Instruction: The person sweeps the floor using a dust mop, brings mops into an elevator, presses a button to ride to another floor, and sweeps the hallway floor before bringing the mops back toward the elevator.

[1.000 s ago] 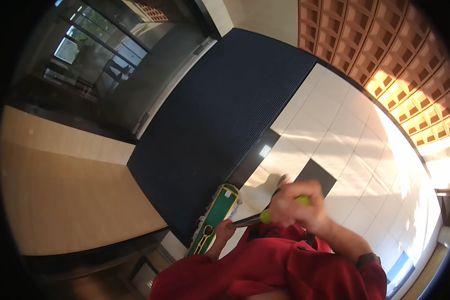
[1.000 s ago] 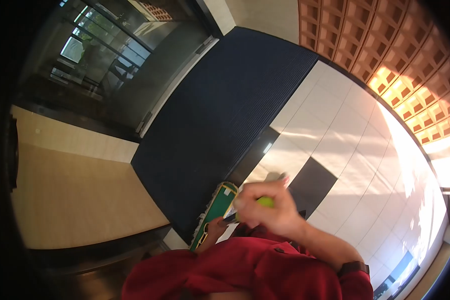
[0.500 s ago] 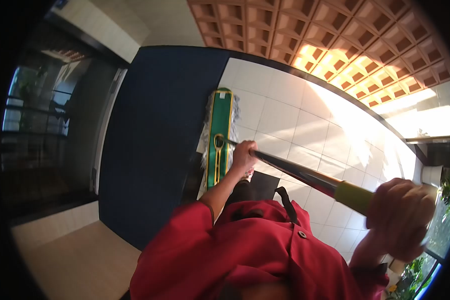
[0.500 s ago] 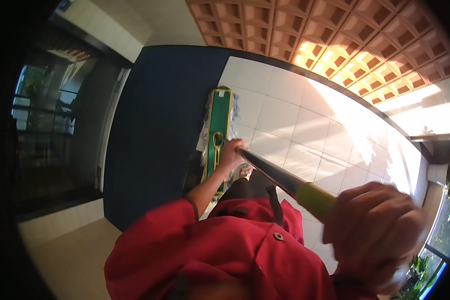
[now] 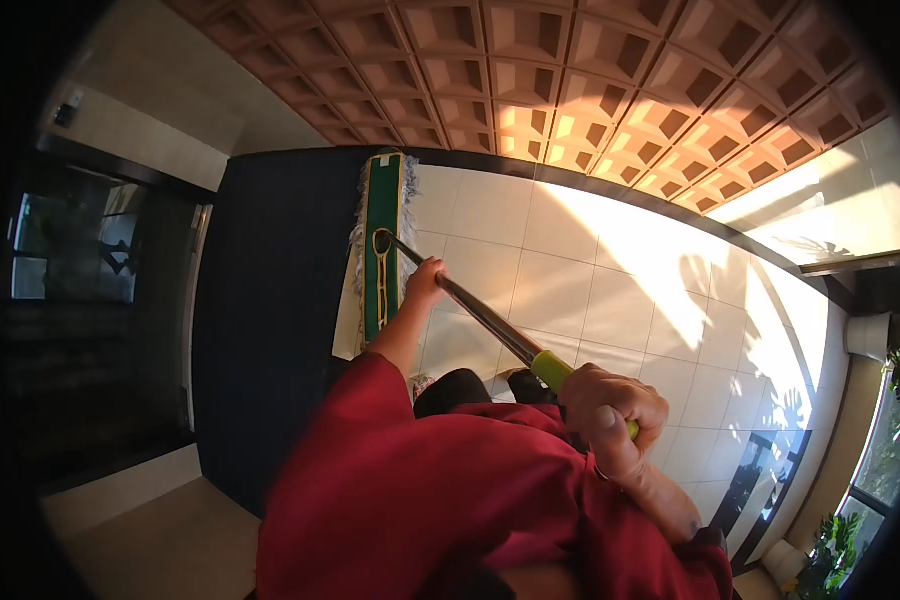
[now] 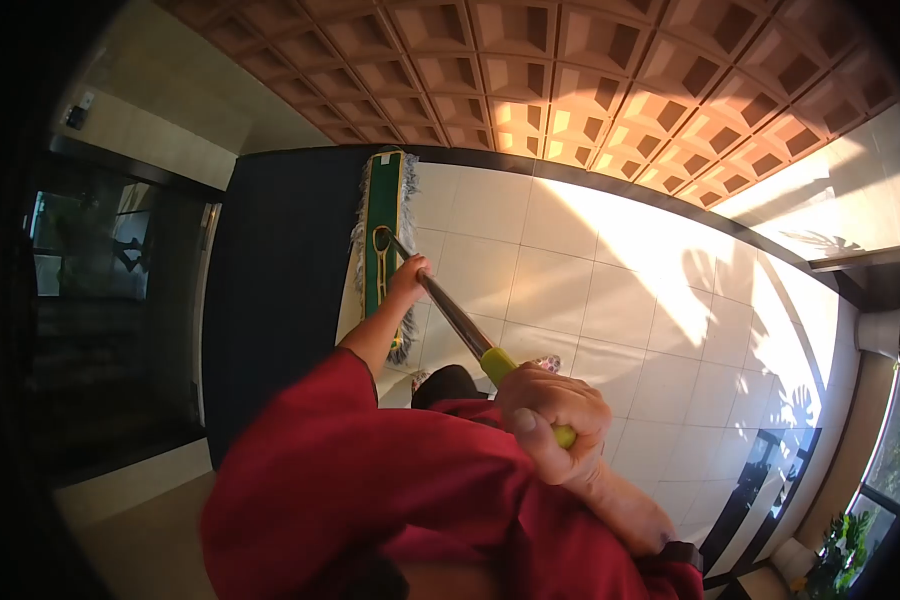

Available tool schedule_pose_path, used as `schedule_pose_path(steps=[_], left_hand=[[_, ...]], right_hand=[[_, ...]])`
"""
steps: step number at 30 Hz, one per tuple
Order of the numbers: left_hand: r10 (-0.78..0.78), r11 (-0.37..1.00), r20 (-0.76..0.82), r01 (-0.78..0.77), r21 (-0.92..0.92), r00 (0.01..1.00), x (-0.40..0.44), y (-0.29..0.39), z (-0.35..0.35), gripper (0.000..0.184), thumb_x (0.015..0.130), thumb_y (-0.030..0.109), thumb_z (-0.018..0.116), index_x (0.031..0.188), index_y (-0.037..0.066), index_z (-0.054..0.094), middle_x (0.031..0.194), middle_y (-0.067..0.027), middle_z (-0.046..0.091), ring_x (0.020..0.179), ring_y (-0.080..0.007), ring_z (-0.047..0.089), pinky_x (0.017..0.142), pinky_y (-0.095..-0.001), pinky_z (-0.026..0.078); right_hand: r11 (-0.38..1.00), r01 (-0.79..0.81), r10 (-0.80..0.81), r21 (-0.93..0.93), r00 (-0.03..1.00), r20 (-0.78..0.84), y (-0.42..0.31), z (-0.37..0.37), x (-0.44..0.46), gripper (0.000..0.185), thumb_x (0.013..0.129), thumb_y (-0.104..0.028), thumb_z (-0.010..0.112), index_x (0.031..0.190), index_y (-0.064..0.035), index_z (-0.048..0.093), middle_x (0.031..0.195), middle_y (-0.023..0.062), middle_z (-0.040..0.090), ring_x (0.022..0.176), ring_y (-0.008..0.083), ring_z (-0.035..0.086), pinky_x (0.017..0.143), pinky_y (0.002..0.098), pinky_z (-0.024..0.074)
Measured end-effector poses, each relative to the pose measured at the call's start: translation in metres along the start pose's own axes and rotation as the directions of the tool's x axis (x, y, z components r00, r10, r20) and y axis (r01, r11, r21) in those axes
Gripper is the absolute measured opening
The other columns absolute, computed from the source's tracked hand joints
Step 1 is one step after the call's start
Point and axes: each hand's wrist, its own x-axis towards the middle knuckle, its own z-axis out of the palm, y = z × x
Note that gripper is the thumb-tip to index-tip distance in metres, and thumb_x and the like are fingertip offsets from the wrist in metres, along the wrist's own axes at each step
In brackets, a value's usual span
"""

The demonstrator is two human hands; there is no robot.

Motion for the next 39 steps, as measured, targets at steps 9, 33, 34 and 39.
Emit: schedule_pose_path(steps=[9,33,34,39], left_hand=[[-0.012,1.0,-0.007,0.012,0.021,1.0,0.06,0.128,0.1,0.007,0.067,0.011,0.047,0.065,0.005,0.045,0.069,-0.0095,0.047,0.071,-0.0286,0.047,0.06,-0.0361,0.039],[0.197,0.972,0.397,-0.233,0.042,0.896,0.135,0.663,0.434,0.025,0.064,0.02,0.065,0.058,0.006,0.046,0.059,-0.0121,0.048,0.058,-0.0315,0.049,0.052,-0.0362,0.038],[0.171,0.977,0.433,-0.208,0.039,0.885,0.141,0.691,0.441,0.025,0.063,0.019,0.065,0.058,0.005,0.046,0.059,-0.0123,0.048,0.057,-0.0319,0.049,0.051,-0.0364,0.038],[0.389,0.895,0.496,-0.447,-0.003,0.776,0.166,0.824,0.538,0.013,0.064,0.012,0.053,0.056,0.004,0.046,0.058,-0.0132,0.049,0.057,-0.0318,0.051,0.052,-0.037,0.04]], right_hand=[[0.998,0.003,0.002,0.06,0.995,-0.097,-0.041,-0.183,0.047,0.023,0.078,-0.006,0.044,0.056,-0.0037,0.037,0.046,0.0065,0.044,0.04,0.0159,0.041,0.042,0.0293,0.0367],[0.974,-0.19,0.225,0.12,0.837,-0.5,-0.296,-0.768,-0.012,0.028,0.076,-0.004,0.05,0.051,-0.0017,0.038,0.046,0.0017,0.04,0.041,0.0088,0.035,0.039,0.0237,0.0287],[0.977,-0.161,0.211,0.14,0.835,-0.508,-0.32,-0.791,-0.007,0.029,0.077,-0.004,0.048,0.05,-0.0026,0.036,0.044,0.0029,0.04,0.04,0.011,0.036,0.04,0.0255,0.0309],[0.978,-0.153,0.209,0.144,0.762,-0.613,-0.396,-0.934,-0.022,0.032,0.082,-0.01,0.046,0.052,-0.0046,0.034,0.042,0.0024,0.038,0.038,0.0105,0.035,0.04,0.0256,0.0312]])
